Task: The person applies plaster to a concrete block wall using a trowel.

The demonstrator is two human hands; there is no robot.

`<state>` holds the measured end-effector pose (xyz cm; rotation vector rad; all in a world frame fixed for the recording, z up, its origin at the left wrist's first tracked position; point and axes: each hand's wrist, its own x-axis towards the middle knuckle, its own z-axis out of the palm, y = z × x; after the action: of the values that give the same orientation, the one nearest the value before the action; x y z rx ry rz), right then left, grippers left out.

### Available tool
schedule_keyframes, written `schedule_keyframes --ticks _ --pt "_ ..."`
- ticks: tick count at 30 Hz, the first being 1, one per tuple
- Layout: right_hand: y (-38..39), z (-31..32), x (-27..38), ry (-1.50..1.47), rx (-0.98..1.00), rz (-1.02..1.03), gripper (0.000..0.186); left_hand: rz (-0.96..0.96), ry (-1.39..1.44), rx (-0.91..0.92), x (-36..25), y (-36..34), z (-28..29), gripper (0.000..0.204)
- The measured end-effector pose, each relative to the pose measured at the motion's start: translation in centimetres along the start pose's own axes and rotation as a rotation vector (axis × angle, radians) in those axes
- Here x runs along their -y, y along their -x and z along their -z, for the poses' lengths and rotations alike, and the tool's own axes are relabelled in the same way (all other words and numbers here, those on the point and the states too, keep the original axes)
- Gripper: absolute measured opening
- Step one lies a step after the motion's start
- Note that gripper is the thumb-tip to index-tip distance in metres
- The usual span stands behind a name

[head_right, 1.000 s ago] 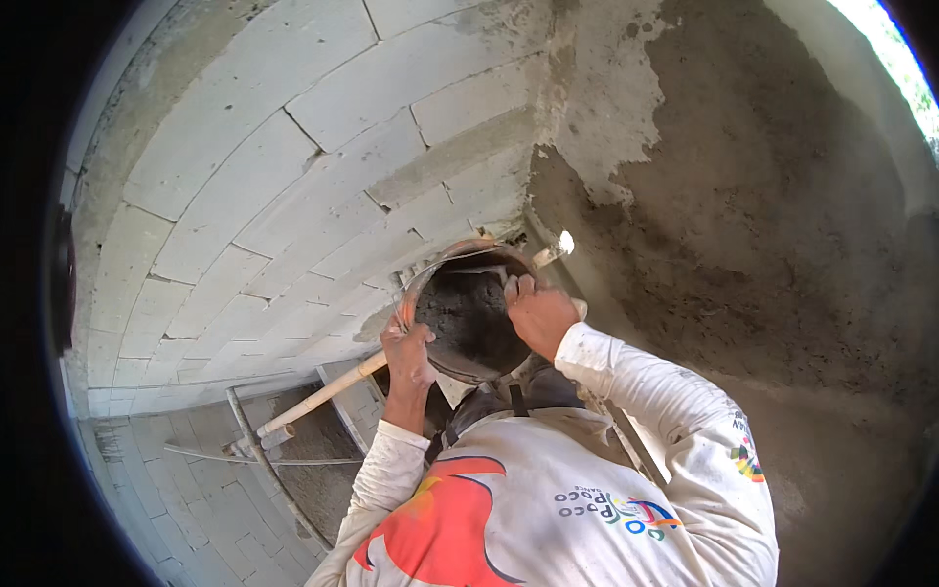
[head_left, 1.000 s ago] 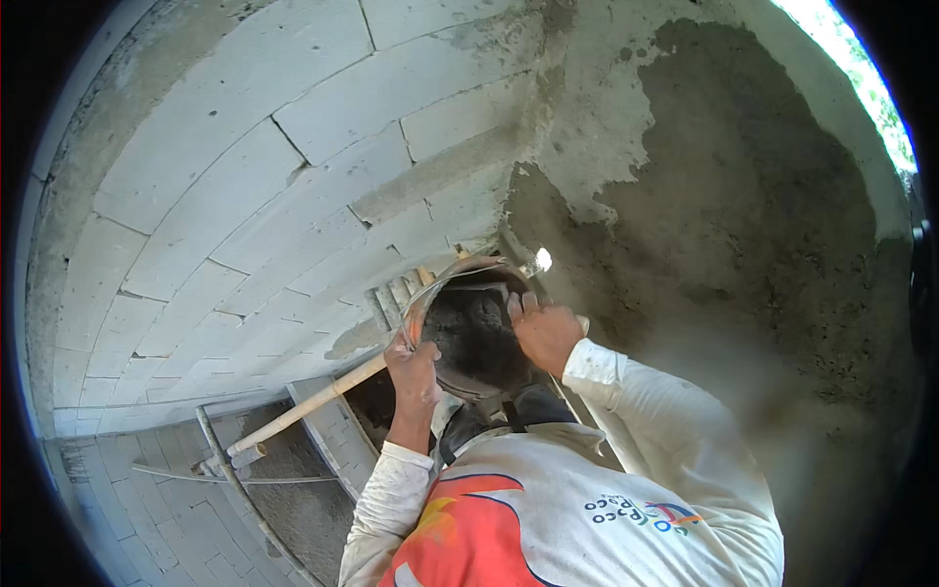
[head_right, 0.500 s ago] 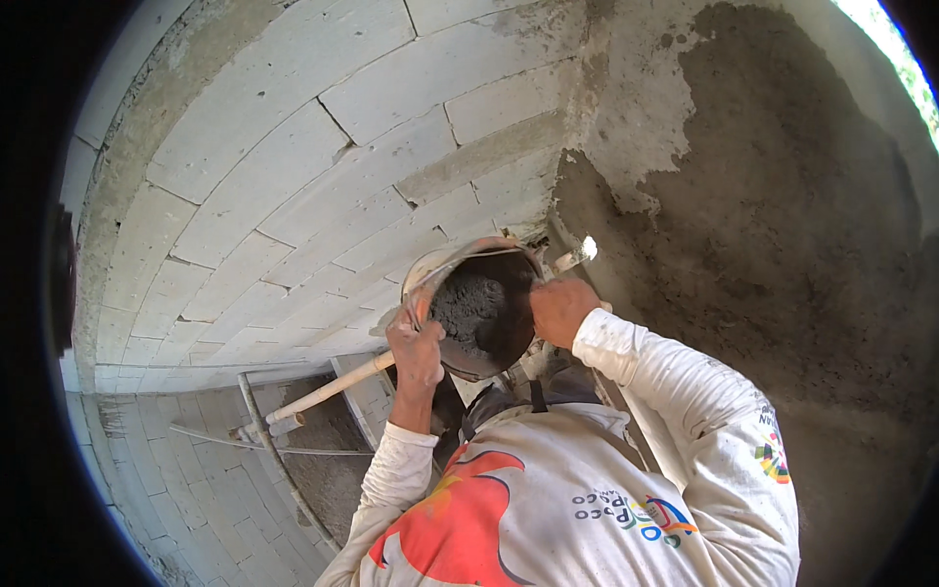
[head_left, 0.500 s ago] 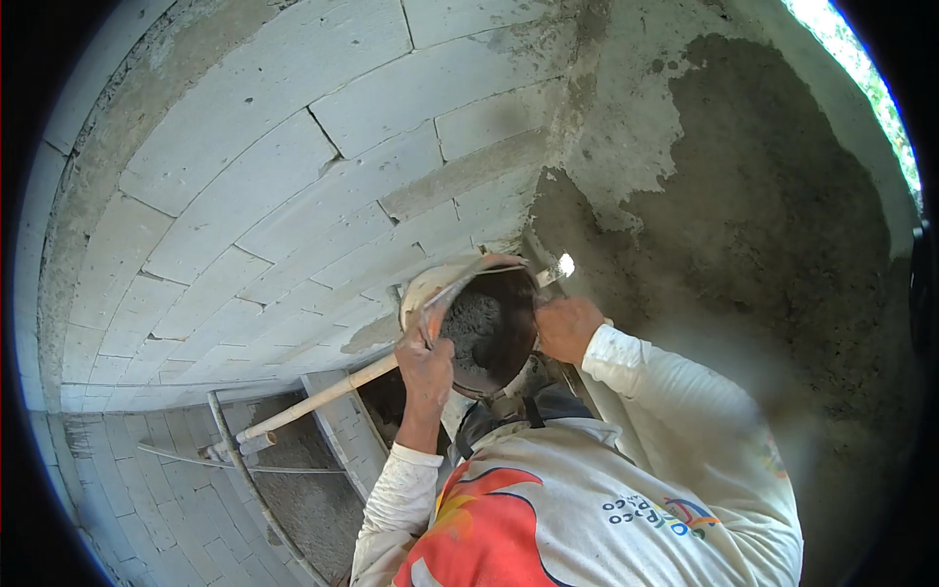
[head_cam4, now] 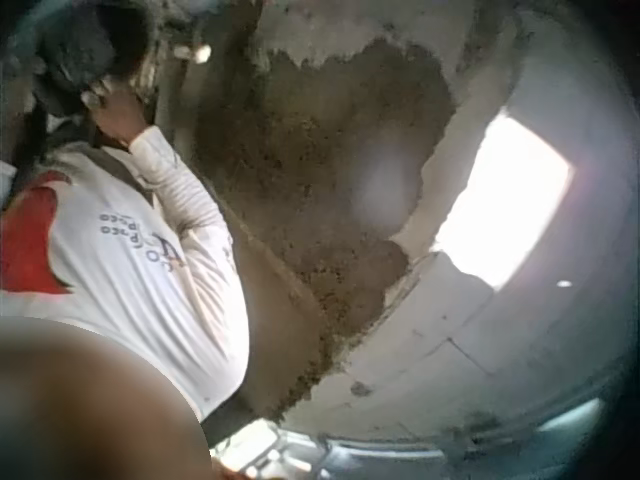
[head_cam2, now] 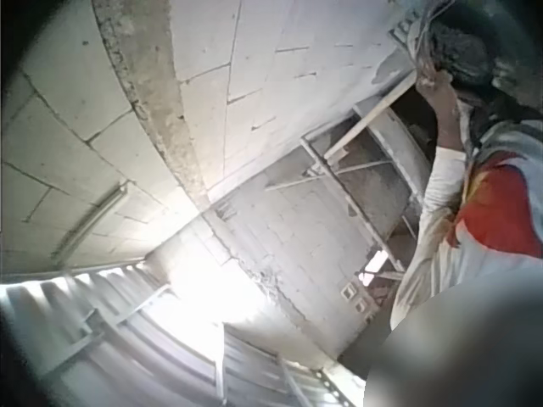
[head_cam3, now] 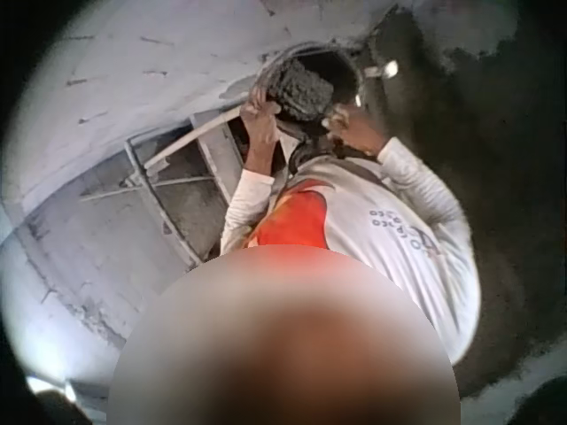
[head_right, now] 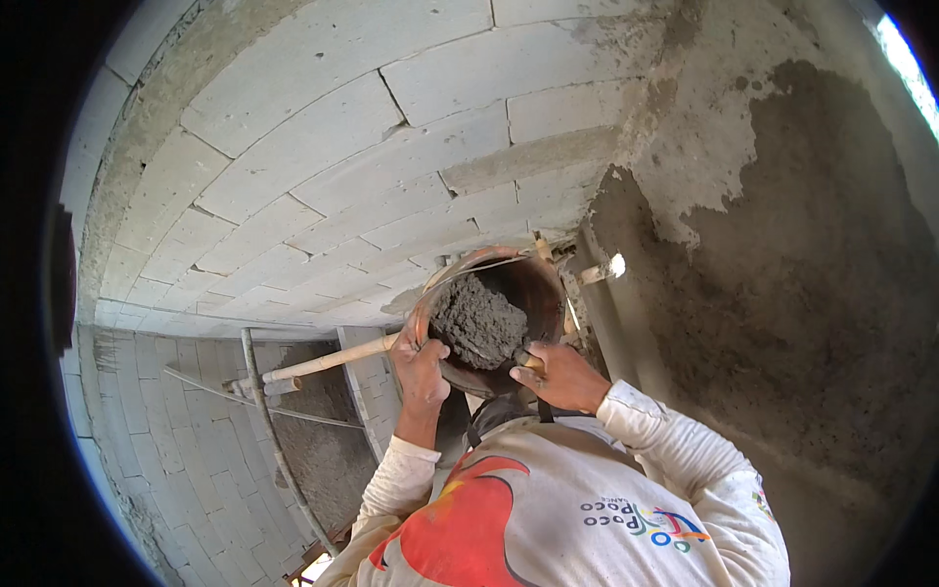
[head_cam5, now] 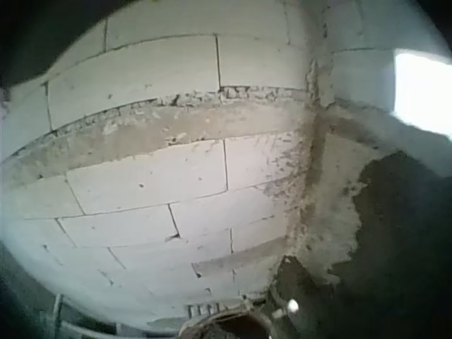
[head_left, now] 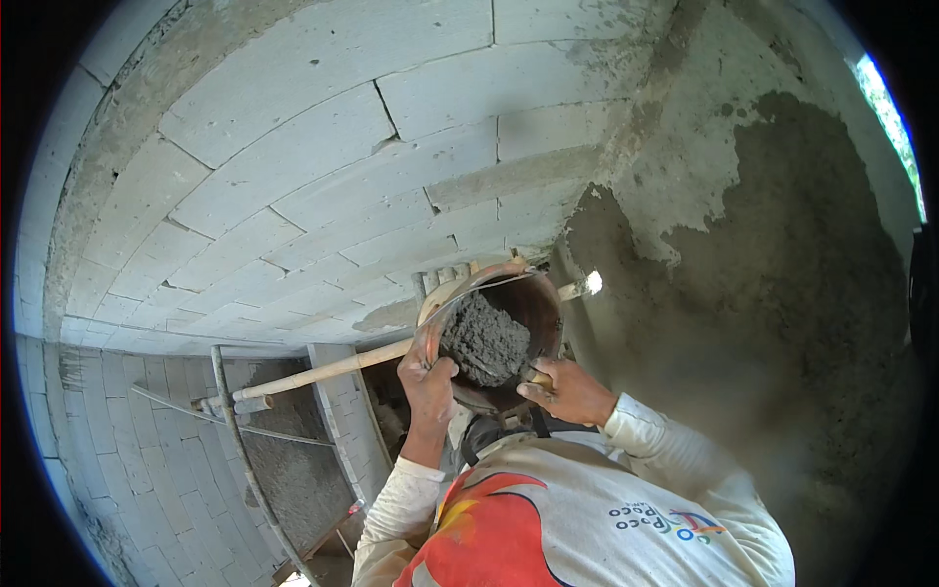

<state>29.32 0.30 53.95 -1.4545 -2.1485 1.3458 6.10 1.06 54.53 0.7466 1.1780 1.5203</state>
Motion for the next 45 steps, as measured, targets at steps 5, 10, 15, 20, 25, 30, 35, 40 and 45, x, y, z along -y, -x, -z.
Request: schedule_keyframes --ticks 5,10,15,20,25,30,35,40,45 --pt "-1.9 0.6 0.5 0.295 -0.065 -0.151 0.052 0.092 -0.014 -0.081 1.9 -1.1 1.2 0.066" --pt "-2.1 0.4 -0.6 0.230 0.008 -0.245 0.043 0.238 -0.014 -0.163 4.6 -1.7 3.8 0.069" --pt "-1.8 -0.7 -2.4 0.222 -0.067 -0.218 0.052 0.088 0.184 -0.055 7.1 -1.6 5.4 0.073" --pt "-0.8 -1.9 -5.2 -0.109 -0.022 -0.023 0.047 0.132 0.066 -0.152 6.5 0.2 7.4 0.068" --pt "-0.3 2.8 -17.1 -0.732 0.222 -0.479 0.036 0.055 -0.302 -0.406 6.1 1.6 7.2 0.067" --pt "2.9 15.5 -29.6 -0.584 -0.542 -0.853 0.023 0.058 -0.179 -0.437 7.1 2.2 7.0 0.070" --pt "19.9 21.6 -22.9 -0.767 -0.824 -0.844 0.025 0.043 -0.226 -0.365 8.0 2.5 6.2 0.067" --pt "22.2 18.6 -18.1 -0.653 -0.764 -0.428 0.026 0.145 -0.094 -0.198 9.8 1.5 1.9 0.070" --pt "15.1 12.7 -14.1 0.206 -0.482 -0.194 0.022 0.243 0.010 -0.142 9.3 0.7 -3.6 0.064"
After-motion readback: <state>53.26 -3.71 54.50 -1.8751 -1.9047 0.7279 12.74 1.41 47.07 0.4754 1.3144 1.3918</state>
